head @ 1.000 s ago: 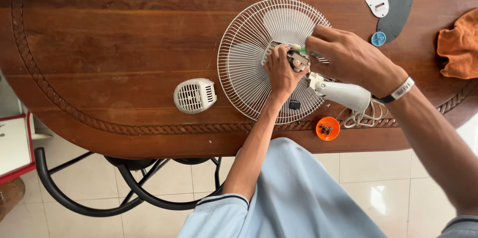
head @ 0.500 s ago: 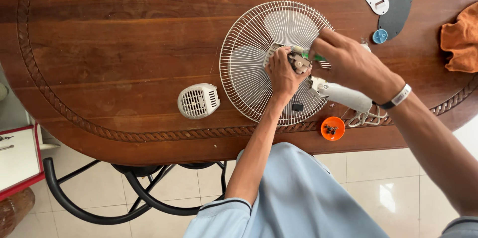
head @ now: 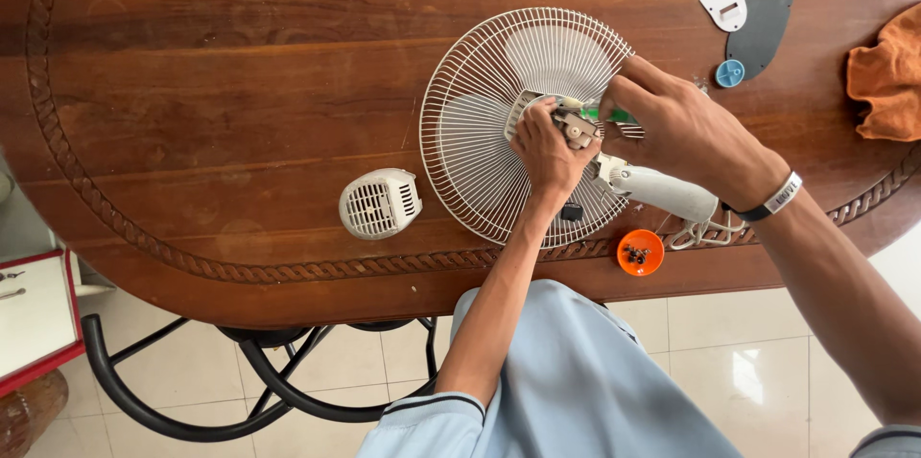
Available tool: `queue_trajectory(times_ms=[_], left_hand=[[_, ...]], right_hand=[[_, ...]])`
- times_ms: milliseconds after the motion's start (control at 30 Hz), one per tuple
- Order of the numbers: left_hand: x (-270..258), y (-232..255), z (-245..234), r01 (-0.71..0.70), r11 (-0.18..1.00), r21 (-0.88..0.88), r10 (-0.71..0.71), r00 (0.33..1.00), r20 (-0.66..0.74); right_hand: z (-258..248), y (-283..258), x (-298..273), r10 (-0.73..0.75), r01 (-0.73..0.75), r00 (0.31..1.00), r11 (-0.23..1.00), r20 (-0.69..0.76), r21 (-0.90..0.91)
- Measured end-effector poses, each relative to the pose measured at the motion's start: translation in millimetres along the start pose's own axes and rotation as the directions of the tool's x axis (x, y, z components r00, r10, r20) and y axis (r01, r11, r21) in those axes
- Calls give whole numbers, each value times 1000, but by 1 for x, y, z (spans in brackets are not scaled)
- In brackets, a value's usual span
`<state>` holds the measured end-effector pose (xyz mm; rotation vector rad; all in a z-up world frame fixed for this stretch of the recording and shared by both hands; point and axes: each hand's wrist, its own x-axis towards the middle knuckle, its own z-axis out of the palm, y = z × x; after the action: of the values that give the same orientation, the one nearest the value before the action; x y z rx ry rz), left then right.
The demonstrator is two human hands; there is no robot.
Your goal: The person reassembles a disassembled electric fan on a wooden table. They attach the rear motor housing, secure the oscillation knob, and place the base plate onto the fan stand, using a screwdriver to tighten screws.
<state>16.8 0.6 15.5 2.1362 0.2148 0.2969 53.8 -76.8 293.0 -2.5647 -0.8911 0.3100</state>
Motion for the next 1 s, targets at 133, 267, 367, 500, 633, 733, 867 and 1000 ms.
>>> queue_trajectory(times_ms=[133,267,367,500,633,733,867,1000], left_hand=[[2,2,-1,-6,1000,-8,6,1000,2],[3,3,-2,-12,1000,-24,12,1000,0],[2,3,-3,-24,1000,-20,24,1000,-5],[1,3,-2,-25,999,-28,25,1000,-12],[-3,2,-1,-23,999,-31,23,1000,-14],[-1,2,-1,-46,999,-26,45,999,-25],[-1,2,-1,-50,998,-45,48,998,-28],[-2,1,-1,-49,998,-38,48,998,-31]], right_hand=[[-5,1,6,-43,42,999,999,11,13],[-6,-1,12,-82,83,996,996,30,-27],[-5,-2,11,-57,57,998,998,37,-15],[-7,0,7,-59,59,998,998,-1,25],[-6,5,6,-24,24,1000,1000,13,13],[-3,6,6,-18,19,999,1000,33,-16],[-2,7,9,10,-8,999,999,53,-33],[-1,8,8,7,-6,999,1000,51,-20]])
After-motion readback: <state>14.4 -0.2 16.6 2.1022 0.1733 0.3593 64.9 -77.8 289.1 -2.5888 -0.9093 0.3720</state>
